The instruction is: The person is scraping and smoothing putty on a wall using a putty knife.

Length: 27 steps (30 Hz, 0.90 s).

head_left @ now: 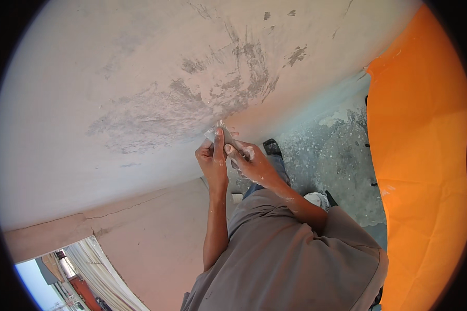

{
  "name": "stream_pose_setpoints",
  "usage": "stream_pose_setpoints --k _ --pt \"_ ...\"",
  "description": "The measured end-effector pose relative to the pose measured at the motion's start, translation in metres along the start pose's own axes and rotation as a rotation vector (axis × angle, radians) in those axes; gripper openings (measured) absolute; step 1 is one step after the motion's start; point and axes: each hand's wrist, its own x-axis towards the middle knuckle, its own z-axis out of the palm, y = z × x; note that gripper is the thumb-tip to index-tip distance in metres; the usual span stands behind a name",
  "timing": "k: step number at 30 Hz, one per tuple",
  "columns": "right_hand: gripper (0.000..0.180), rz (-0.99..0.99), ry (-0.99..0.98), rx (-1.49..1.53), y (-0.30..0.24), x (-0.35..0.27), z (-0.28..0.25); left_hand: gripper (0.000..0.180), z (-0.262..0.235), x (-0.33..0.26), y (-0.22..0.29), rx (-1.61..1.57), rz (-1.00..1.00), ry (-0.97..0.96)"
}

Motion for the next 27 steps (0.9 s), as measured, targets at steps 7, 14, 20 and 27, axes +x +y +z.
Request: stream_pose_setpoints --k 7,14,20,27 --pt "0.038 0.336 -0.216 -0.302 0.045 -0.056 -0.020 0.033 -0.050 -0.072 -0.085 -0.204 -0.520 0.118" --pt "0.030 -0.366 0.225 -0.657 0.067 -0.060 -0.015 0.041 -0.080 -0.084 -0.080 -0.203 -0.304 -0.050" --pt "0.030 -0.236 0.368 -0.398 0.058 -0.034 -0.040 0.031 -0.129 -0.111 -0.078 0.069 -0.272 -0.028" --pt "0.031 -0.386 0.504 -0.494 0.079 0.002 -0.020 0.026 -0.189 -0.174 -0.113 0.124 -0.448 0.105"
